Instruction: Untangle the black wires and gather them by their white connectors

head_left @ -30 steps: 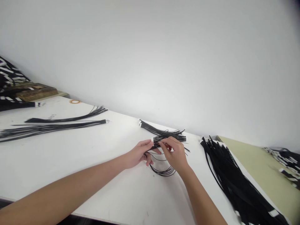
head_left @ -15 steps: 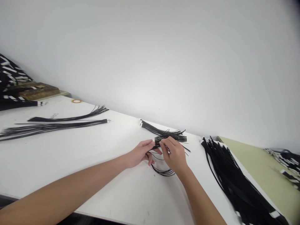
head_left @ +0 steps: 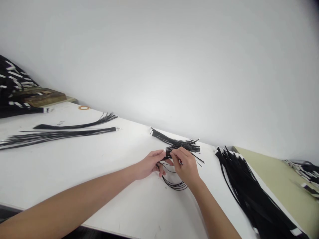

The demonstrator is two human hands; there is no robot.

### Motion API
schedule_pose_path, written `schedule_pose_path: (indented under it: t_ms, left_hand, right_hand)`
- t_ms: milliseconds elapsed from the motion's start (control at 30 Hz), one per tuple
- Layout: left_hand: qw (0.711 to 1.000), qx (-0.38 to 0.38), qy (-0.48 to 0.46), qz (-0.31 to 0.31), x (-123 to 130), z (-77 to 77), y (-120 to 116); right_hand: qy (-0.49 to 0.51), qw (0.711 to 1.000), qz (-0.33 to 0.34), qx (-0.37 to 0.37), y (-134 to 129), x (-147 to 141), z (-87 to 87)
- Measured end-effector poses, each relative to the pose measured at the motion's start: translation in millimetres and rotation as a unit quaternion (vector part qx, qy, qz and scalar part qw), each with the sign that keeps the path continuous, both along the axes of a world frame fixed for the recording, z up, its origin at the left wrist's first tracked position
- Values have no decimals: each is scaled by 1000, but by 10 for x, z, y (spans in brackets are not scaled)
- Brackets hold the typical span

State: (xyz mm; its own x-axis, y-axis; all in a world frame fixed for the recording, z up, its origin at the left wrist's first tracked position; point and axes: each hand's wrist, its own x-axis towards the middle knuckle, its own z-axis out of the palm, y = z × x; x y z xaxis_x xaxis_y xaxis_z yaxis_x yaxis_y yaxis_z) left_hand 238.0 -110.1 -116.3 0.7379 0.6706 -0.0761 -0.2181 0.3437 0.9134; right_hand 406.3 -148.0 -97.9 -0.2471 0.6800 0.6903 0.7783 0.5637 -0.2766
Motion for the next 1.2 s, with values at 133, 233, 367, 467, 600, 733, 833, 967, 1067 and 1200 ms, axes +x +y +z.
schedule_pose_path:
  t_ms: [133, 233, 367, 467, 600, 733, 833, 967, 1067, 1200]
  left_hand:
    - [1000, -9, 2, 6, -13, 15, -4]
    - [1000, -17, -1, 6, -14, 20, 2]
    - [1000, -25, -7, 1, -9, 30, 11]
    - [999, -33, -11, 3, -9, 34, 11]
    - [999, -46, -17, 5, -13, 27, 12]
    - [998, -60, -19, 12, -14, 11, 25]
    - [998, -61, -21, 17, -15, -7, 39]
    - [998, -52, -26, 12, -12, -28, 46]
    - [999, -36, -19, 12, 6, -32, 36]
    - [999, -26, -14, 29, 30, -23, 18]
  right_hand:
    - [8, 1000, 7, -6, 8, -12, -18]
    - [10, 1000, 12, -8, 16, -18, -26]
    - [9, 1000, 15, -8, 24, -23, -29]
    - [6, 1000, 15, -7, 26, -25, -30]
    - [4, 1000, 17, -2, 32, -23, -37]
    - [1, 1000, 15, -1, 42, -21, -46]
    - [-3, 1000, 11, -3, 38, -26, -40]
    - [-18, 1000, -6, -10, 19, -36, -18]
    - [-35, 999, -28, -14, 8, -43, -10]
    - [-46, 997, -46, -29, -9, -67, -14]
